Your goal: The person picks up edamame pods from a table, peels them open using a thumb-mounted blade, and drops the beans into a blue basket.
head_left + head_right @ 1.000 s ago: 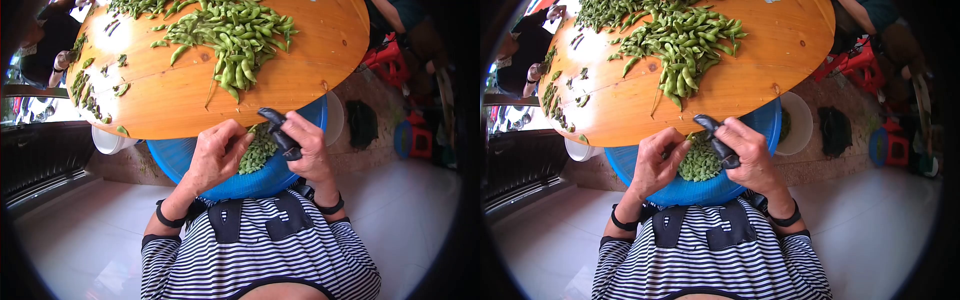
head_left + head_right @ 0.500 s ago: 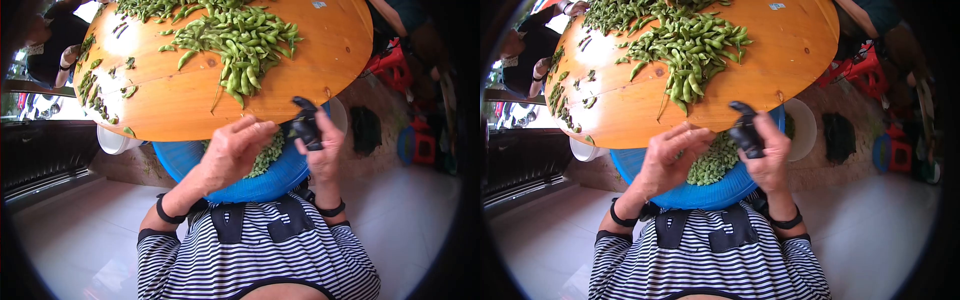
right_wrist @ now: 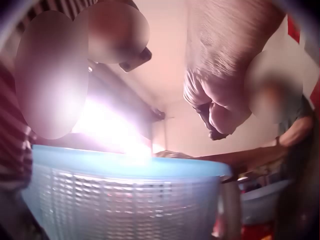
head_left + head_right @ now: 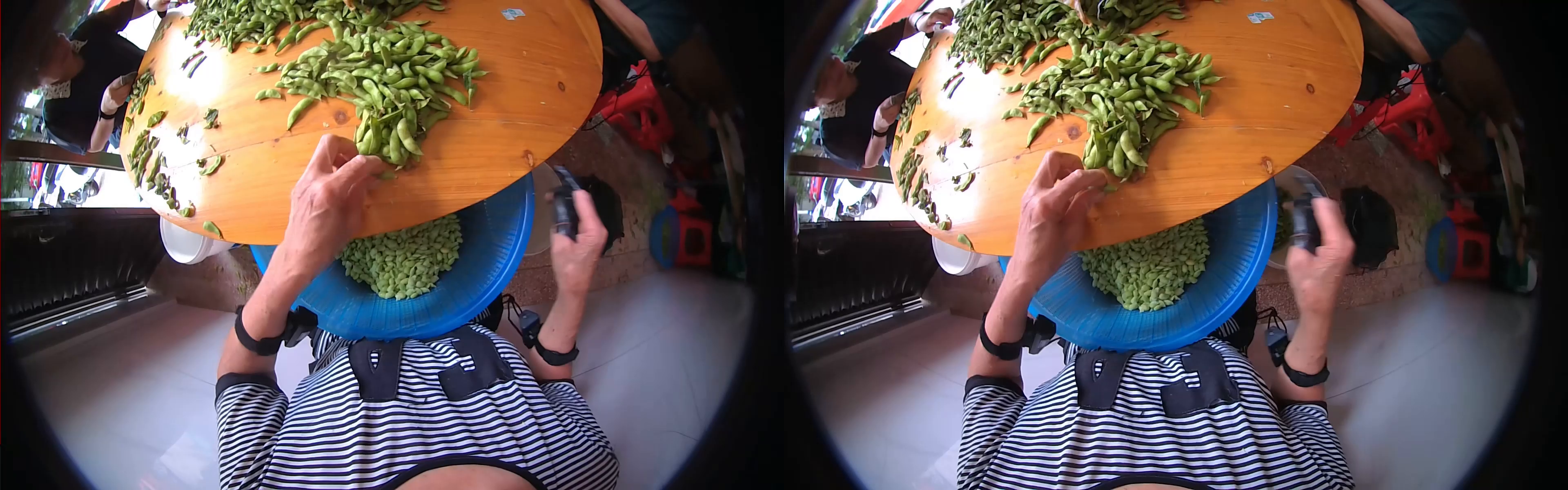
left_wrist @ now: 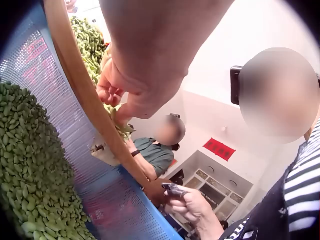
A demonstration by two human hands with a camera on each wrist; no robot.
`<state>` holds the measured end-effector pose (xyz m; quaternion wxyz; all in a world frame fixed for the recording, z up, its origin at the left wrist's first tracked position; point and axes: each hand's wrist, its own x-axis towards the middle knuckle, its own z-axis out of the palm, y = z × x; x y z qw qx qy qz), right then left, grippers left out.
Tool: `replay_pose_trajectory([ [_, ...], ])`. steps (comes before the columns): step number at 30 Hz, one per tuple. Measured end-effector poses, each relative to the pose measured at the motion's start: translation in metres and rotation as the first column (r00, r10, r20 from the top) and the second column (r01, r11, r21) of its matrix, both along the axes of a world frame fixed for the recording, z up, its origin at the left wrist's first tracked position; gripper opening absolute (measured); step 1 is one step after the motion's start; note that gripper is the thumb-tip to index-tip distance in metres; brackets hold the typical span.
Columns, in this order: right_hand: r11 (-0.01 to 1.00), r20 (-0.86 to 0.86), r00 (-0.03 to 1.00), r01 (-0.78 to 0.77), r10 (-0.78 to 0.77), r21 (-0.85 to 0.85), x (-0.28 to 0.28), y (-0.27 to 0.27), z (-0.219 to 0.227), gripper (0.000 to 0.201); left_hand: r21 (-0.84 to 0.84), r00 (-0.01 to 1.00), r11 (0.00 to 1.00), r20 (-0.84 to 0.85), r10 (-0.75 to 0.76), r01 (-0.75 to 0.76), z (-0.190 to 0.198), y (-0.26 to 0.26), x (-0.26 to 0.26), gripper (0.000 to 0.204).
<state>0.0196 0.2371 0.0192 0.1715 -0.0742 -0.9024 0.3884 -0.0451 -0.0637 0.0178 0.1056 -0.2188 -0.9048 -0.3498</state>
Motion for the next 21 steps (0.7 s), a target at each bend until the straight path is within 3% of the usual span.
replay_pose_trajectory([
  [2,0.929,0.042,0.975,-0.195,0.219,-0.316,-0.001,-0.032,0.003,0.035,0.089,1.000,0.996,0.003,-0.016,0.015,0.004,0.004,0.011,0.030],
  [4,0.787,0.096,0.906,-0.301,0.412,-0.538,-0.002,-0.057,0.001,0.039,0.224,0.948,0.973,0.319,-0.019,-0.055,0.012,0.010,0.025,0.017],
  [5,0.716,0.146,0.862,-0.296,0.485,-0.632,-0.002,-0.069,0.002,0.040,0.224,0.947,0.973,0.320,-0.020,-0.055,0.010,0.013,0.032,0.017],
  [7,0.539,0.145,0.813,-0.230,0.564,-0.810,-0.002,-0.085,0.007,0.043,0.570,0.756,0.772,0.627,-0.189,-0.280,0.003,0.020,0.042,0.012],
  [9,0.490,0.132,0.783,-0.239,0.608,-0.838,-0.002,-0.085,0.004,0.045,0.622,0.745,0.726,0.624,-0.235,-0.292,0.003,0.023,0.045,0.013],
  [11,0.330,0.105,0.753,-0.154,0.649,-0.931,-0.005,-0.085,0.009,0.044,0.651,0.735,0.687,0.630,-0.249,-0.325,0.001,0.025,0.046,0.011],
  [12,0.333,0.109,0.754,-0.152,0.648,-0.931,-0.006,-0.083,0.006,0.044,0.652,0.734,0.685,0.631,-0.252,-0.325,0.001,0.025,0.047,0.011],
  [14,0.325,0.044,0.747,-0.235,0.663,-0.916,-0.006,-0.081,0.001,0.045,0.565,0.815,0.788,0.560,-0.149,-0.245,0.002,0.027,0.047,0.010],
  [15,0.328,0.048,0.749,-0.231,0.661,-0.916,-0.005,-0.081,0.001,0.045,0.566,0.813,0.787,0.563,-0.153,-0.244,0.001,0.028,0.047,0.010],
  [17,0.192,0.030,0.751,-0.129,0.660,-0.973,-0.005,-0.081,0.004,0.049,0.461,0.905,0.871,0.422,-0.050,-0.167,0.000,0.028,0.046,0.011],
  [21,0.210,0.072,0.754,-0.088,0.653,-0.974,-0.005,-0.082,0.008,0.053,0.378,0.970,0.922,0.242,-0.010,-0.084,0.002,0.029,0.045,0.011],
])
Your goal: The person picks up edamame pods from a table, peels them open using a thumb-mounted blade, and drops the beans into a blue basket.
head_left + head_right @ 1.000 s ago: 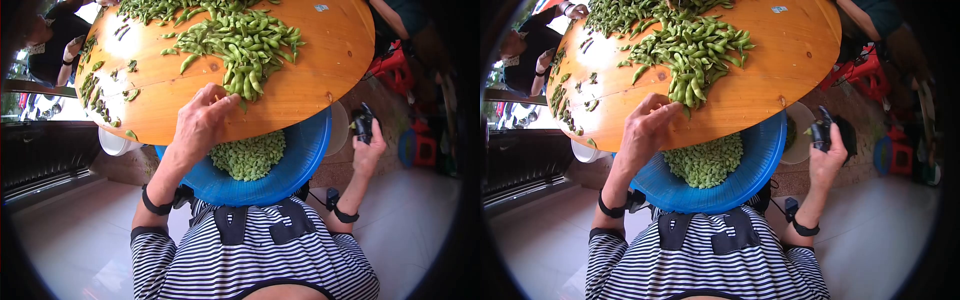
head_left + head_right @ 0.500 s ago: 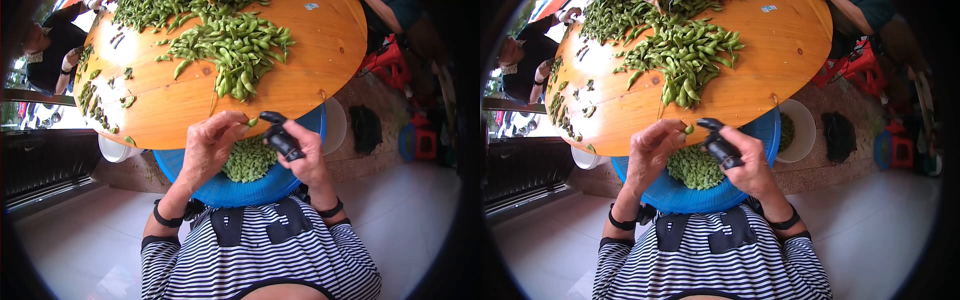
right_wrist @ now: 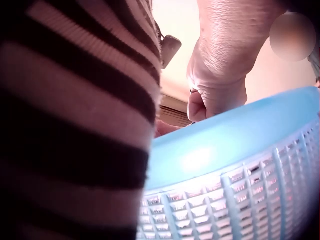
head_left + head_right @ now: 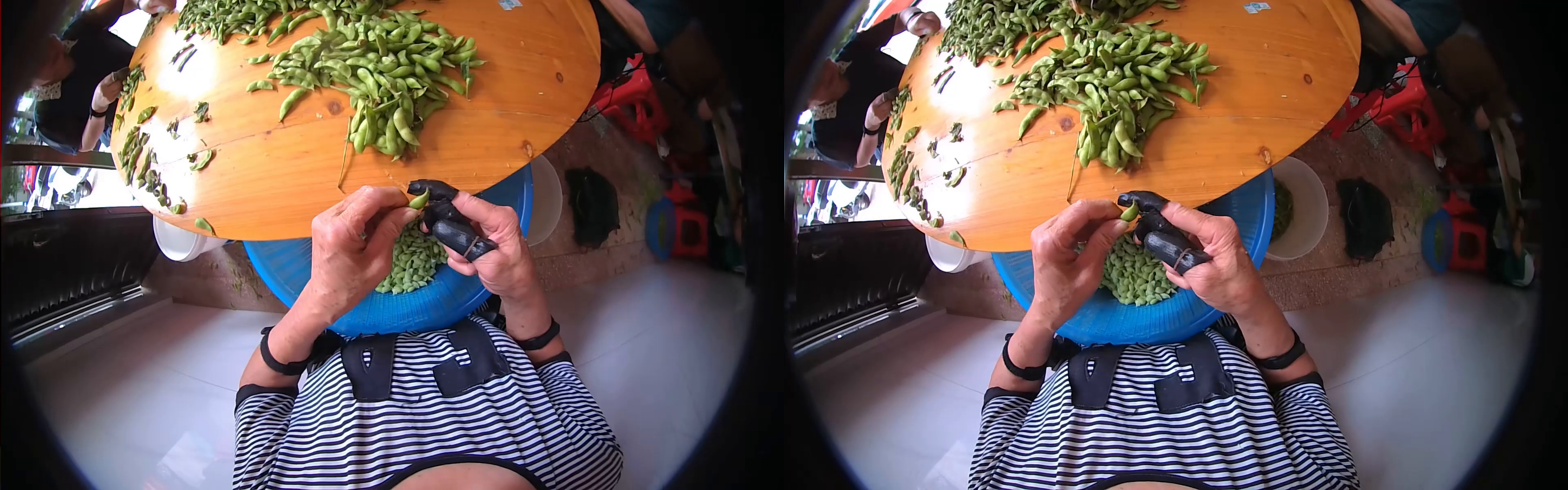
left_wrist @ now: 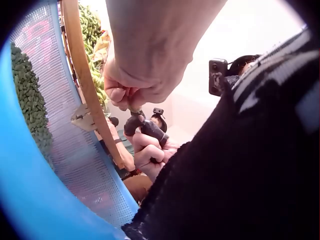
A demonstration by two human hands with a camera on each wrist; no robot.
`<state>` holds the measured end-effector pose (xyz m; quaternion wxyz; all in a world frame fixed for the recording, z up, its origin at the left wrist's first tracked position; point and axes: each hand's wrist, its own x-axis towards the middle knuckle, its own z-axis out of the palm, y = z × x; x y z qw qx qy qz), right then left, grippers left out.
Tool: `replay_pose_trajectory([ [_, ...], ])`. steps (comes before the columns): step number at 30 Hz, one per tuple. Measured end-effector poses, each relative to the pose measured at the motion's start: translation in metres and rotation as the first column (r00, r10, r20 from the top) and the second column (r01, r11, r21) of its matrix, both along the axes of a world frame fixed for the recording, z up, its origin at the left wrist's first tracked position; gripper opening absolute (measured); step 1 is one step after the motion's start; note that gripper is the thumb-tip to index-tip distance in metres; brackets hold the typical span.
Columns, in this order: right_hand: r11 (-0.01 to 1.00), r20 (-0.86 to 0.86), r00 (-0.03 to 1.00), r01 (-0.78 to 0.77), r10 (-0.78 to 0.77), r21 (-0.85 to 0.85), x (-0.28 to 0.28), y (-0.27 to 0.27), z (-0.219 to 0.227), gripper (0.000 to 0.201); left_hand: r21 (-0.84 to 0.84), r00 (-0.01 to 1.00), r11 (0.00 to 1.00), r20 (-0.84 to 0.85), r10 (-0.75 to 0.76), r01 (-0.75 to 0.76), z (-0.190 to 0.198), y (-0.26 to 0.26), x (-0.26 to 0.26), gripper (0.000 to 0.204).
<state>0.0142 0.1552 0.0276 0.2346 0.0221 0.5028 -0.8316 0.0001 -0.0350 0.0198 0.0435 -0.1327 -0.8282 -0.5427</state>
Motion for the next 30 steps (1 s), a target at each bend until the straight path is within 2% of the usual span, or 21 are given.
replay_pose_trajectory([
  [2,0.985,-0.100,0.995,0.041,-0.024,0.170,-0.002,-0.002,-0.001,0.049,0.177,0.997,0.984,0.069,-0.036,0.023,-0.009,-0.001,0.002,0.007],
  [3,0.985,-0.098,0.995,0.040,-0.024,0.171,-0.003,0.001,-0.005,0.049,0.178,0.997,0.984,0.071,-0.036,0.022,-0.008,-0.005,0.001,0.007],
  [4,1.000,-0.058,0.998,-0.023,0.023,0.017,-0.005,0.006,-0.013,0.046,0.511,0.894,0.859,0.382,-0.233,0.006,-0.006,-0.011,-0.001,0.007],
  [5,0.987,-0.025,0.997,-0.078,0.076,-0.139,-0.005,0.009,-0.019,0.043,0.753,0.672,0.643,0.550,-0.495,-0.142,-0.005,-0.014,-0.002,0.009],
  [6,0.987,-0.023,0.997,-0.077,0.075,-0.139,-0.005,0.008,-0.021,0.043,0.752,0.671,0.643,0.551,-0.496,-0.142,-0.008,-0.012,-0.001,0.009],
  [8,0.958,0.067,0.996,-0.034,0.055,-0.283,-0.006,0.004,-0.023,0.038,0.864,0.614,0.440,0.488,-0.620,-0.243,-0.017,-0.007,0.004,0.013],
  [9,0.959,0.068,0.996,-0.032,0.053,-0.283,-0.006,0.006,-0.023,0.038,0.856,0.590,0.433,0.510,-0.625,-0.282,-0.012,-0.006,0.004,0.009],
  [10,0.961,0.059,0.996,-0.042,0.061,-0.272,-0.006,0.008,-0.023,0.038,0.856,0.588,0.433,0.512,-0.626,-0.284,-0.010,-0.005,0.005,0.009],
  [12,0.964,0.049,0.996,-0.055,0.070,-0.261,-0.005,0.006,-0.020,0.037,0.764,0.733,0.633,0.500,-0.461,-0.123,-0.008,-0.001,0.008,0.012],
  [13,0.998,-0.136,0.990,-0.027,0.035,0.064,-0.003,0.002,-0.015,0.037,0.752,0.834,0.653,0.412,-0.367,-0.084,-0.004,0.012,0.009,0.017],
  [14,0.927,-0.317,0.946,0.064,0.061,0.370,-0.003,-0.002,-0.009,0.036,0.752,0.835,0.653,0.412,-0.365,-0.086,-0.009,0.010,0.010,0.017],
  [15,0.864,-0.456,0.881,0.126,0.129,0.487,-0.004,-0.004,-0.003,0.037,0.603,0.884,0.798,0.378,-0.273,-0.011,-0.013,0.008,0.010,0.017],
  [17,0.842,-0.466,0.875,0.149,0.132,0.518,-0.001,-0.004,0.002,0.037,0.121,0.975,0.990,0.202,-0.089,0.066,-0.007,0.005,0.010,0.016],
  [18,0.817,-0.475,0.870,0.174,0.134,0.550,0.000,-0.003,0.002,0.037,0.123,0.975,0.990,0.204,-0.088,0.064,-0.007,0.005,0.009,0.016],
  [20,0.825,-0.474,0.872,0.175,0.124,0.537,0.000,-0.002,0.000,0.037,-0.025,0.997,0.998,-0.053,-0.052,0.050,-0.005,0.006,0.006,0.012],
  [21,0.834,-0.475,0.873,0.178,0.111,0.523,-0.001,-0.002,-0.002,0.038,-0.025,0.997,0.998,-0.053,-0.051,0.050,-0.002,0.006,0.006,0.012],
  [23,0.846,-0.460,0.883,0.173,0.094,0.504,-0.002,0.000,-0.004,0.038,0.204,0.910,0.977,0.391,-0.137,0.059,0.004,0.003,0.005,0.014],
  [27,0.818,-0.446,0.884,0.151,0.139,0.555,0.000,0.002,-0.004,0.040,0.300,0.824,0.949,0.511,-0.246,0.098,-0.002,-0.006,0.000,0.022],
  [28,0.818,-0.445,0.885,0.149,0.141,0.555,0.002,0.000,-0.002,0.040,0.419,0.764,0.903,0.549,-0.339,0.099,-0.003,-0.007,-0.002,0.024],
  [29,0.727,-0.532,0.826,0.248,0.187,0.640,0.005,-0.004,0.001,0.042,0.531,0.698,0.843,0.570,-0.433,0.089,-0.003,-0.008,-0.002,0.025],
  [30,0.623,-0.604,0.758,0.354,0.245,0.698,0.009,-0.008,0.003,0.044,0.531,0.699,0.843,0.570,-0.432,0.088,-0.002,-0.005,-0.001,0.025],
])
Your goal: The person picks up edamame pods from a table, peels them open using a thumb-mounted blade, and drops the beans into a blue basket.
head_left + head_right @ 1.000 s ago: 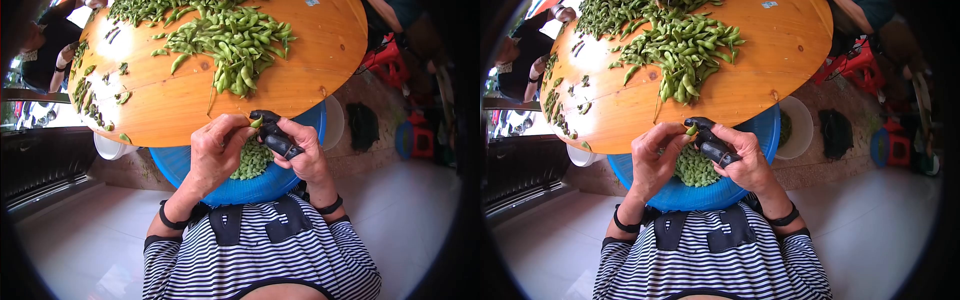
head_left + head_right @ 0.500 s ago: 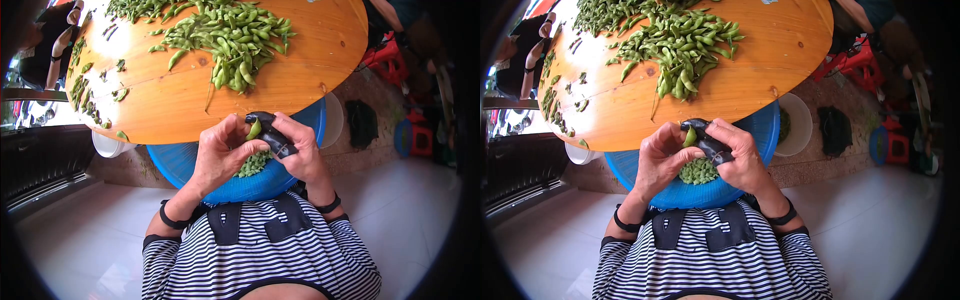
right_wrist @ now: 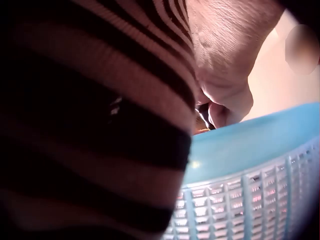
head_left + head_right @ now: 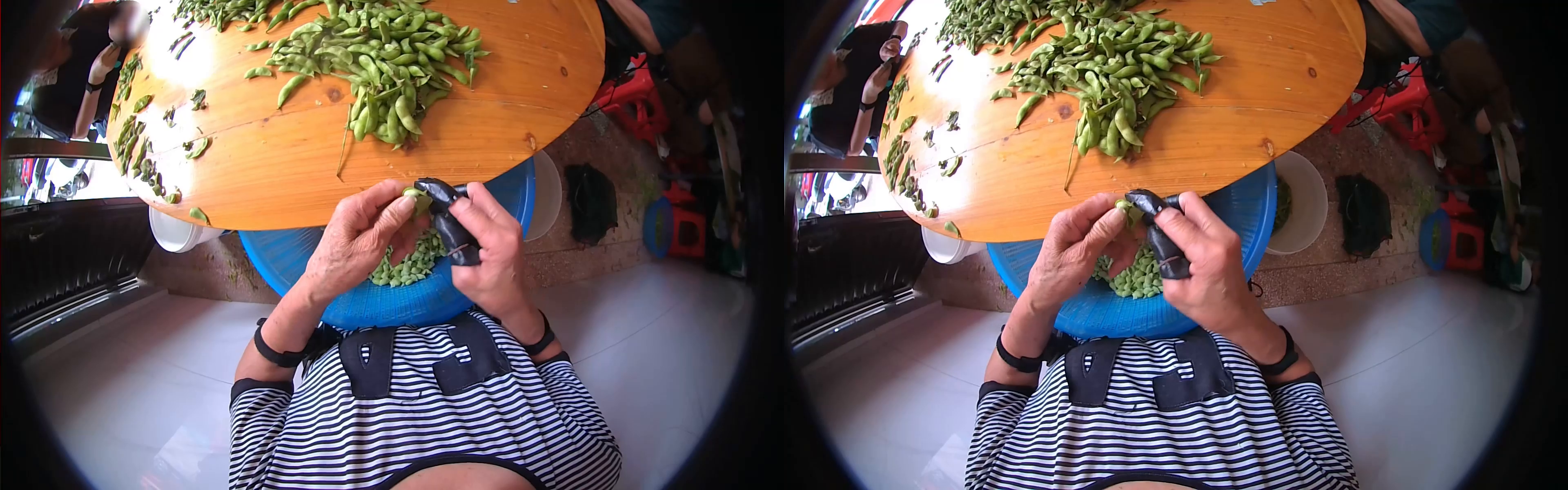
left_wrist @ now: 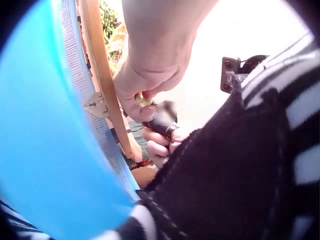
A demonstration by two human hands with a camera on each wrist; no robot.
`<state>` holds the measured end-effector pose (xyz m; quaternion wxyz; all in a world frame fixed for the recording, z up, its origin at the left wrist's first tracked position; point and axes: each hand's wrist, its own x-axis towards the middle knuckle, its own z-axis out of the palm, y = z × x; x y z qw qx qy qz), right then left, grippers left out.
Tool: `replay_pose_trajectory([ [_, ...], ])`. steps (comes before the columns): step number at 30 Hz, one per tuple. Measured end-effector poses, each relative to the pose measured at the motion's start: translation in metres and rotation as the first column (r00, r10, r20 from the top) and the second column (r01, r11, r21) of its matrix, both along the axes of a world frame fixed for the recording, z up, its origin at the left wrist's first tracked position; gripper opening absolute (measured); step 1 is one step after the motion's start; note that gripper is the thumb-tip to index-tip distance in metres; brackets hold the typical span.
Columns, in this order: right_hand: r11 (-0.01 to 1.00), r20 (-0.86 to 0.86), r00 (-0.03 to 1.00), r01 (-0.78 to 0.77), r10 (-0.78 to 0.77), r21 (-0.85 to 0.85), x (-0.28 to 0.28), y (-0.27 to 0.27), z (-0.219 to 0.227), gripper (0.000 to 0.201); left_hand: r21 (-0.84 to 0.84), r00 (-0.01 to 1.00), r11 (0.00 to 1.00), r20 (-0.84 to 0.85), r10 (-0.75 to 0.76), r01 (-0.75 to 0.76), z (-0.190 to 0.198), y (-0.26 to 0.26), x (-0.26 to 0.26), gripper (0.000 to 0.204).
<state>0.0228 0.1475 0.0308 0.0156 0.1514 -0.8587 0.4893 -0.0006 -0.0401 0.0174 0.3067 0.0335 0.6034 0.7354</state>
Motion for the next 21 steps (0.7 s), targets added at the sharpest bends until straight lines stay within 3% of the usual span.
replay_pose_trajectory([
  [2,0.999,-0.101,0.995,0.016,-0.012,0.033,0.005,-0.007,0.000,0.049,0.133,0.985,0.979,0.090,0.145,-0.156,0.004,0.011,0.004,0.026],
  [6,0.997,-0.180,0.984,0.003,0.011,0.078,0.008,-0.010,-0.001,0.050,0.098,0.970,0.974,0.154,0.188,-0.205,0.002,0.014,0.008,0.023],
  [8,0.997,-0.233,0.972,0.035,-0.018,0.071,0.008,-0.012,-0.005,0.048,0.306,0.952,0.919,0.251,0.174,-0.248,-0.005,0.013,0.008,0.019],
  [11,0.995,-0.133,0.989,0.059,-0.069,-0.077,0.000,-0.006,-0.008,0.044,0.330,0.929,0.902,0.329,0.168,-0.279,-0.004,0.017,0.006,0.021],
  [15,0.988,-0.177,0.979,0.080,-0.104,-0.136,-0.002,0.000,-0.014,0.044,0.299,0.948,0.927,0.287,0.141,-0.228,-0.006,0.018,0.006,0.025],
  [21,0.999,-0.138,0.990,0.036,-0.039,-0.020,0.001,0.001,-0.009,0.046,0.267,0.929,0.922,0.317,0.192,-0.281,0.001,0.025,0.008,0.022],
])
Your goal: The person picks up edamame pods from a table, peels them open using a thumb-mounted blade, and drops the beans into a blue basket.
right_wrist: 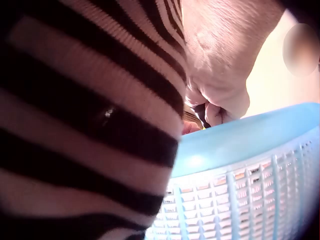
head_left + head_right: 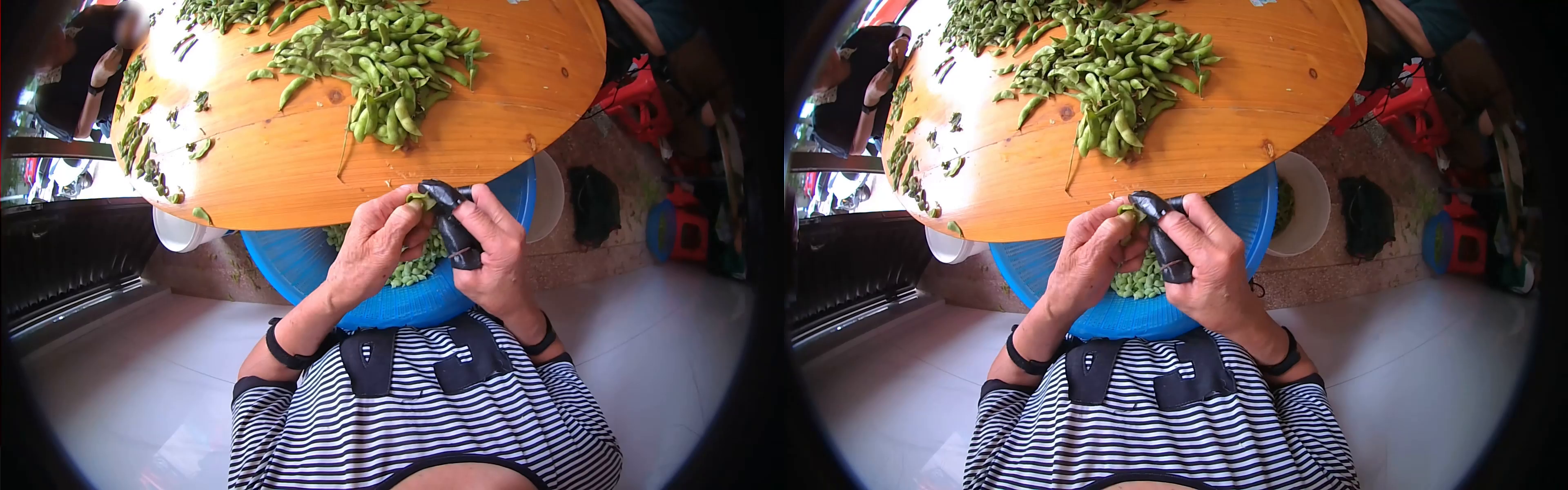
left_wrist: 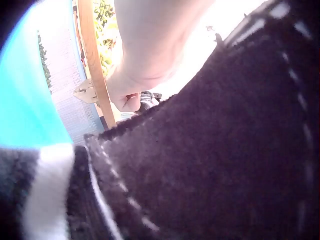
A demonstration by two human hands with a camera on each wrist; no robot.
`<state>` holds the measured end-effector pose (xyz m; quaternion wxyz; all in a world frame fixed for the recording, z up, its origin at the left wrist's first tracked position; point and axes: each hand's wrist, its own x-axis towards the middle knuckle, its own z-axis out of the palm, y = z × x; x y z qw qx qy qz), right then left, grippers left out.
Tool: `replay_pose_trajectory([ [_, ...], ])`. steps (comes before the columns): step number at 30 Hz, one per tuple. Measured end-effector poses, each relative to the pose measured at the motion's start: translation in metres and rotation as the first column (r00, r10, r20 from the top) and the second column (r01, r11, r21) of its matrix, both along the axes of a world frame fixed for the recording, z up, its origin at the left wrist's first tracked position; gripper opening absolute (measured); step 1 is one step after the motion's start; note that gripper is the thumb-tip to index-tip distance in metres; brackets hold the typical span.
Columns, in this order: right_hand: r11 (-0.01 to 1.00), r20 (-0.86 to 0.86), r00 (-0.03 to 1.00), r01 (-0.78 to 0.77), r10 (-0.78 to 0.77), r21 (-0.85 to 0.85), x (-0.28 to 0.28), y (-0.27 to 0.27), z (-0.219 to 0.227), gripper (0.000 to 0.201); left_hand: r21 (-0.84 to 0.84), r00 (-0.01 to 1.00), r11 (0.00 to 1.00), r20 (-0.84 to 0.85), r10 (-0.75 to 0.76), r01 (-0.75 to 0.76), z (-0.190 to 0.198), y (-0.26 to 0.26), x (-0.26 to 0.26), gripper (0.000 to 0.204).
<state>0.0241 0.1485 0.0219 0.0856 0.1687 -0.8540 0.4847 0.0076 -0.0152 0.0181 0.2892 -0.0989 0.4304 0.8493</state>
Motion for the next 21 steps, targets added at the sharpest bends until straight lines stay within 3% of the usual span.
replay_pose_trajectory([
  [2,1.000,0.001,1.000,-0.001,0.001,0.006,0.003,0.000,0.001,0.045,-0.023,0.995,0.998,-0.072,-0.063,0.062,-0.005,-0.003,0.001,0.021],
  [7,0.999,-0.015,1.000,-0.017,0.018,0.034,0.004,0.001,0.008,0.046,-0.022,0.996,0.998,-0.057,-0.068,0.066,-0.015,-0.006,0.000,0.024],
  [9,0.997,0.024,0.999,-0.030,0.032,-0.069,0.001,0.007,0.007,0.043,-0.028,0.993,0.996,-0.071,-0.092,0.090,-0.015,-0.006,0.000,0.026],
  [10,0.997,0.056,0.998,0.012,-0.007,-0.080,0.002,0.018,0.004,0.039,-0.098,0.973,0.984,-0.163,-0.162,0.148,-0.011,-0.006,0.001,0.028],
  [11,0.991,-0.069,0.995,0.061,-0.069,-0.116,0.002,0.030,-0.003,0.037,-0.174,0.939,0.965,-0.250,-0.234,0.194,-0.007,-0.007,0.002,0.031],
  [12,0.991,0.104,0.987,0.124,-0.119,-0.045,0.003,0.046,0.004,0.037,-0.194,0.903,0.961,-0.347,-0.254,0.196,-0.008,-0.012,0.005,0.031],
  [13,0.984,0.090,0.982,0.170,-0.165,-0.050,0.001,0.061,0.007,0.032,-0.199,0.901,0.962,-0.354,-0.251,0.189,0.000,-0.019,0.000,0.031],
  [14,0.936,0.208,0.931,0.329,-0.300,-0.124,0.004,0.074,0.009,0.028,-0.402,0.807,0.872,-0.394,-0.441,0.280,0.013,-0.029,-0.008,0.026],
  [15,0.946,-0.035,0.947,0.321,-0.320,0.043,0.004,0.100,0.000,0.025,-0.592,0.685,0.735,-0.384,-0.619,0.332,0.022,-0.035,-0.013,0.022],
  [16,0.909,0.057,0.929,0.343,-0.366,0.236,0.003,0.110,0.018,0.028,-0.536,0.802,0.819,-0.386,-0.456,0.207,0.025,-0.037,-0.015,0.017],
  [17,0.837,0.016,0.904,0.390,-0.428,0.383,0.005,0.122,0.019,0.031,-0.701,0.776,0.713,-0.448,-0.444,0.003,0.027,-0.041,-0.026,0.019],
  [18,0.793,0.023,0.880,0.417,-0.475,0.443,0.008,0.132,0.018,0.032,-0.793,0.723,0.529,-0.552,-0.415,-0.302,0.023,-0.039,-0.036,0.019],
  [19,0.745,0.025,0.853,0.441,-0.521,0.501,0.010,0.137,0.016,0.033,-0.784,0.688,0.419,-0.611,-0.392,-0.458,0.025,-0.037,-0.049,0.012],
  [21,0.760,-0.008,0.852,0.470,-0.523,0.448,0.012,0.135,0.012,0.032,-0.707,0.591,0.369,-0.707,-0.388,-0.603,0.013,-0.037,-0.071,0.013],
])
